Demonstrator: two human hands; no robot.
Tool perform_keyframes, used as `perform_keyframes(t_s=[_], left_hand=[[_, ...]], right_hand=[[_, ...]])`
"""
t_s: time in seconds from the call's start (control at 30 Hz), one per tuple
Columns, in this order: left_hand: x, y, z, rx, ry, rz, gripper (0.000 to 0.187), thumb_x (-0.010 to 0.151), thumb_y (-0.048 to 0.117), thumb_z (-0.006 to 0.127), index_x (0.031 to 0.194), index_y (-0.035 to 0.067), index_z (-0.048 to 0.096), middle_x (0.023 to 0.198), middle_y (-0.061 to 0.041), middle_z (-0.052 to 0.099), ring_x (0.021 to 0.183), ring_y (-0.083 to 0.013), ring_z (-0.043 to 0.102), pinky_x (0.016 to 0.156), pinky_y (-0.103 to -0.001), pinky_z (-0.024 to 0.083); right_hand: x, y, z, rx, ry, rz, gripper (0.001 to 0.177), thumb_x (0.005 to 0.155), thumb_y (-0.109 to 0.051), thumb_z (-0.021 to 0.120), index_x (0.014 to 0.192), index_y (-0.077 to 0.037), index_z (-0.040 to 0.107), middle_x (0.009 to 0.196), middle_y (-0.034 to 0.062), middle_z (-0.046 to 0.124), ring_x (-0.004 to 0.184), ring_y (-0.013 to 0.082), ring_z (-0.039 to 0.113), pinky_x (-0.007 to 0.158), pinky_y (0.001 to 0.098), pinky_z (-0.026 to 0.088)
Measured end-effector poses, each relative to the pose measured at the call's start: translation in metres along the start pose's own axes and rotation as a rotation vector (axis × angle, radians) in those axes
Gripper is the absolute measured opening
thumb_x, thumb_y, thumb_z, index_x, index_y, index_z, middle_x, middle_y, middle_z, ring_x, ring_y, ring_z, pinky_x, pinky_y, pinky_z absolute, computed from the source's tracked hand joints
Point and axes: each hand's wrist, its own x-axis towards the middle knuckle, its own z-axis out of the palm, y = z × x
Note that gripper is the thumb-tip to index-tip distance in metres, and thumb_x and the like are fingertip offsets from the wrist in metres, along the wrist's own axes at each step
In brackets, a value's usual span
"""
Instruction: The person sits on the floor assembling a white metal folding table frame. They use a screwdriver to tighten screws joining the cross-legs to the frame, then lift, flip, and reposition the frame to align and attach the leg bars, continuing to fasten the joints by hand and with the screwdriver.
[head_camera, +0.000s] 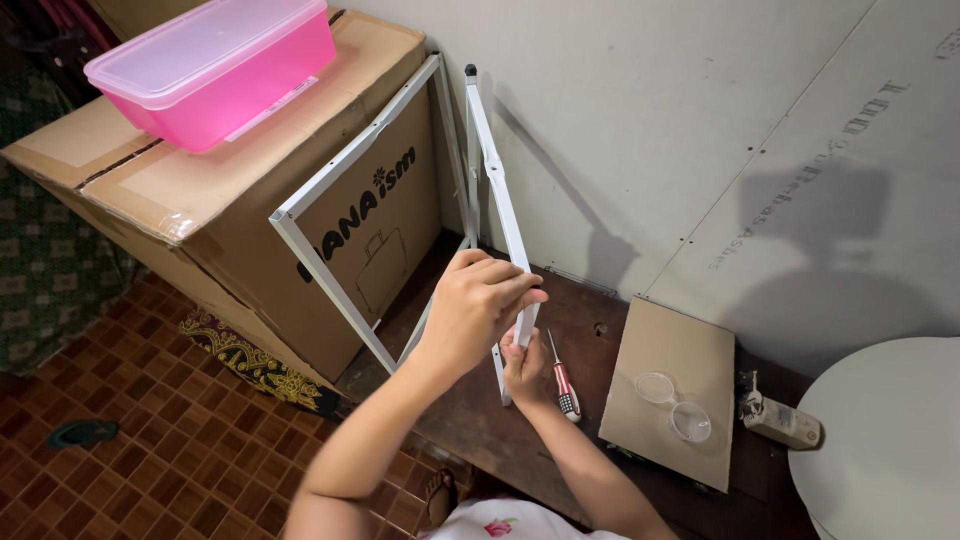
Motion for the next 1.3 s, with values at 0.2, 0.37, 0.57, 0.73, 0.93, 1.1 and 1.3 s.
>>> perform_keyframes(t_s=[0.2, 0.37, 0.57, 0.73, 0.93, 1.1, 1.3], left_hand=[[0.043, -0.016, -0.009, 0.516, -0.323, 0.598, 0.039, 0.095, 0.044, 0.063, 0.072, 0.012, 0.063, 0.064, 0.003, 0.056, 0.065, -0.0151, 0.059, 0.067, -0.031, 0.041], [0.063, -0.036, 0.002, 0.44, -0.554, 0.797, 0.052, 0.101, 0.041, 0.061, 0.057, 0.015, 0.055, 0.046, 0.004, 0.049, 0.045, -0.0197, 0.055, 0.056, -0.034, 0.042], [0.055, -0.041, 0.018, 0.212, -0.455, 0.539, 0.041, 0.091, 0.031, 0.067, 0.055, 0.013, 0.062, 0.047, -0.003, 0.052, 0.045, -0.0242, 0.058, 0.044, -0.034, 0.041], [0.055, -0.03, 0.018, 0.415, -0.622, 0.49, 0.044, 0.091, 0.037, 0.065, 0.054, 0.014, 0.063, 0.045, -0.001, 0.054, 0.044, -0.0222, 0.06, 0.04, -0.034, 0.039], [0.068, -0.045, 0.002, 0.356, -0.452, 1.033, 0.049, 0.092, 0.041, 0.061, 0.051, 0.013, 0.055, 0.047, 0.004, 0.052, 0.044, -0.0174, 0.058, 0.049, -0.032, 0.043], [0.062, -0.064, 0.007, 0.185, -0.553, 0.839, 0.052, 0.1, 0.03, 0.061, 0.052, 0.013, 0.057, 0.045, 0.001, 0.053, 0.043, -0.0195, 0.059, 0.045, -0.034, 0.048], [0.037, -0.046, 0.012, 0.311, -0.601, 0.386, 0.042, 0.093, 0.027, 0.064, 0.053, 0.014, 0.065, 0.047, -0.004, 0.056, 0.045, -0.0257, 0.063, 0.042, -0.037, 0.05]], right_hand=[[0.007, -0.007, -0.001, 0.079, -0.027, -0.022, 0.045, 0.109, -0.049, 0.042, 0.099, -0.007, 0.053, 0.073, 0.0022, 0.06, 0.062, 0.0179, 0.063, 0.06, 0.0331, 0.05], [0.005, -0.008, -0.002, 0.072, -0.071, 0.015, 0.043, 0.11, -0.046, 0.043, 0.099, -0.006, 0.054, 0.072, 0.0037, 0.06, 0.062, 0.0188, 0.062, 0.058, 0.0336, 0.048], [0.004, -0.002, 0.001, 0.177, -0.063, 0.014, 0.039, 0.109, -0.043, 0.045, 0.101, -0.005, 0.05, 0.069, 0.0058, 0.057, 0.058, 0.0194, 0.057, 0.056, 0.0338, 0.044], [0.004, -0.003, 0.0, 0.183, -0.076, 0.006, 0.035, 0.11, -0.039, 0.045, 0.101, -0.006, 0.05, 0.07, 0.0056, 0.057, 0.059, 0.019, 0.058, 0.057, 0.0333, 0.046], [0.011, -0.016, -0.001, 0.156, -0.087, -0.003, 0.028, 0.109, -0.031, 0.046, 0.099, -0.006, 0.052, 0.07, 0.0055, 0.059, 0.058, 0.0205, 0.059, 0.056, 0.0338, 0.046], [0.009, -0.02, -0.002, 0.037, -0.113, -0.065, 0.021, 0.11, -0.027, 0.047, 0.101, -0.009, 0.054, 0.073, 0.0037, 0.063, 0.062, 0.0227, 0.064, 0.059, 0.0347, 0.049], [0.007, -0.011, 0.0, 0.095, -0.154, -0.027, 0.022, 0.107, -0.028, 0.05, 0.103, -0.006, 0.053, 0.069, 0.0053, 0.059, 0.058, 0.0226, 0.06, 0.055, 0.0364, 0.046]])
